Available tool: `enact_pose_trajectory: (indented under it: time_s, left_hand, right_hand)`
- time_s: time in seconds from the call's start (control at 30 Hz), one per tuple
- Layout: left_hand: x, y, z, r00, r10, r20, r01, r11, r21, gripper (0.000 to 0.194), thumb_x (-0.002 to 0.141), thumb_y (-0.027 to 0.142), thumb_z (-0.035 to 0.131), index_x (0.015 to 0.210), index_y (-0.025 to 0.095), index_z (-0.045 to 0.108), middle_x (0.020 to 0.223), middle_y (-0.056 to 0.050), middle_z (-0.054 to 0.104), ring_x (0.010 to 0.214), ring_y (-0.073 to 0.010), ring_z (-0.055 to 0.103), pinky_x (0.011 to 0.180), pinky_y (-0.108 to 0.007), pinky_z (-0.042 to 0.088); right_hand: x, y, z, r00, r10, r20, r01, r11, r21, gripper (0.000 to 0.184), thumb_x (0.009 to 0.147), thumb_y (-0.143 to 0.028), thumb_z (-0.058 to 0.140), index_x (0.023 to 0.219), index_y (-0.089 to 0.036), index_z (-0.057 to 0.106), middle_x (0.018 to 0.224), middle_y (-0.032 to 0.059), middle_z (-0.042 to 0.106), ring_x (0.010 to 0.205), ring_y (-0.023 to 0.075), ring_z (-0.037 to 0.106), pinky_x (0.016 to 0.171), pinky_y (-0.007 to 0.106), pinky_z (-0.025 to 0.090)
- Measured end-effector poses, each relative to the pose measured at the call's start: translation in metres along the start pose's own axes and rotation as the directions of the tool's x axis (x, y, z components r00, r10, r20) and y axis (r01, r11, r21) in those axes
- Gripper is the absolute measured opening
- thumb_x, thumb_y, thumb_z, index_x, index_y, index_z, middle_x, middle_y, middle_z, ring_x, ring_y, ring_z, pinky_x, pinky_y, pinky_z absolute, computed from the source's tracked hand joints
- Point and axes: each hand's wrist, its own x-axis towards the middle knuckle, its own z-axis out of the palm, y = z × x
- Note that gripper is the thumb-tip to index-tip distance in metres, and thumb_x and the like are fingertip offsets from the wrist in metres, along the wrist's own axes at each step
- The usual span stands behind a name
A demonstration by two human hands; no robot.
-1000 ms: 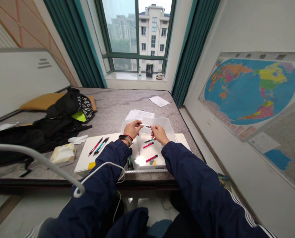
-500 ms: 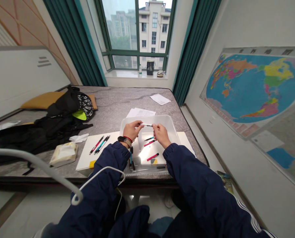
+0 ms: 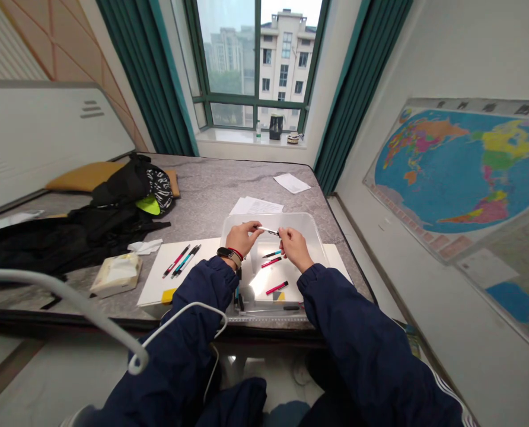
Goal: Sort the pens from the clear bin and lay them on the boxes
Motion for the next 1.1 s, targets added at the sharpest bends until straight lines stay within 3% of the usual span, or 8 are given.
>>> enact_pose_trajectory:
  time_s: [0.1,0.2,0.43,0.67,0.9,1.0,1.1]
  left_hand:
    - [0.0,0.002,-0.001,1.0,-0.014,0.015,0.014,1.0,0.014,0.027,0.088,0.042,0.062,0.109,0.026,0.071,0.098,-0.002,0.076,0.079,-0.0169,0.069,0.075,-0.026,0.05]
    - [-0.001,0.003,-0.002,1.0,-0.012,0.007,0.011,1.0,0.022,0.028,0.088,0.042,0.062,0.109,0.026,0.071,0.098,-0.002,0.076,0.076,-0.0164,0.068,0.076,-0.027,0.05]
    - [0.002,-0.002,-0.001,0.998,0.035,-0.055,-0.034,0.999,0.01,0.024,0.087,0.037,0.065,0.106,0.025,0.072,0.093,-0.001,0.076,0.071,-0.0155,0.066,0.077,-0.027,0.049]
    - [0.004,-0.003,-0.001,0.998,-0.052,-0.026,0.053,0.999,0.015,0.024,0.087,0.036,0.065,0.106,0.024,0.072,0.095,-0.003,0.075,0.081,-0.0177,0.069,0.076,-0.026,0.05]
    - [0.006,-0.003,-0.001,0.997,-0.006,-0.08,0.006,1.0,-0.006,0.023,0.085,0.037,0.066,0.103,0.023,0.072,0.089,-0.002,0.075,0.071,-0.0158,0.067,0.075,-0.027,0.049]
    - [0.006,-0.006,-0.001,0.991,-0.008,-0.134,0.008,1.0,-0.004,0.021,0.083,0.034,0.068,0.1,0.022,0.072,0.085,-0.002,0.075,0.073,-0.017,0.068,0.073,-0.028,0.049]
    - [0.007,-0.007,-0.001,0.975,-0.013,-0.222,0.011,1.0,-0.012,0.018,0.084,0.03,0.066,0.099,0.022,0.071,0.085,-0.002,0.075,0.068,-0.0158,0.068,0.071,-0.027,0.05]
  right_hand:
    - [-0.001,-0.001,-0.001,0.997,-0.064,-0.04,0.061,0.996,-0.072,0.038,0.094,-0.05,0.043,0.071,-0.021,0.053,0.054,-0.0028,0.056,0.05,0.0127,0.053,0.053,0.022,0.041]
    - [-0.002,-0.004,-0.003,0.995,-0.082,-0.048,0.075,0.987,-0.145,0.047,0.095,-0.052,0.039,0.062,-0.021,0.052,0.051,-0.0016,0.053,0.054,0.0139,0.053,0.055,0.023,0.038]
    - [0.001,-0.003,-0.002,0.998,-0.069,0.015,0.071,0.982,-0.175,0.057,0.096,-0.054,0.035,0.053,-0.02,0.051,0.047,-0.0006,0.049,0.055,0.0149,0.053,0.056,0.024,0.034]
    - [0.001,-0.001,-0.001,0.994,-0.113,-0.005,0.11,0.981,-0.157,0.034,0.096,-0.043,0.042,0.075,-0.021,0.057,0.06,-0.0012,0.06,0.06,0.0142,0.056,0.059,0.022,0.038]
    - [0.007,0.003,0.002,0.999,-0.014,0.049,0.018,0.997,-0.072,0.054,0.096,-0.055,0.036,0.062,-0.019,0.056,0.049,-0.0001,0.054,0.051,0.0136,0.055,0.054,0.022,0.039]
    - [0.007,0.004,0.002,0.995,0.014,0.098,-0.01,0.999,-0.034,0.055,0.098,-0.055,0.031,0.071,-0.017,0.061,0.052,-0.0008,0.057,0.049,0.0119,0.055,0.055,0.022,0.041]
    - [0.006,0.005,0.002,0.995,-0.01,0.098,0.025,0.988,-0.15,0.05,0.101,-0.048,0.028,0.089,-0.016,0.064,0.066,0.0017,0.066,0.061,0.0131,0.061,0.064,0.023,0.045]
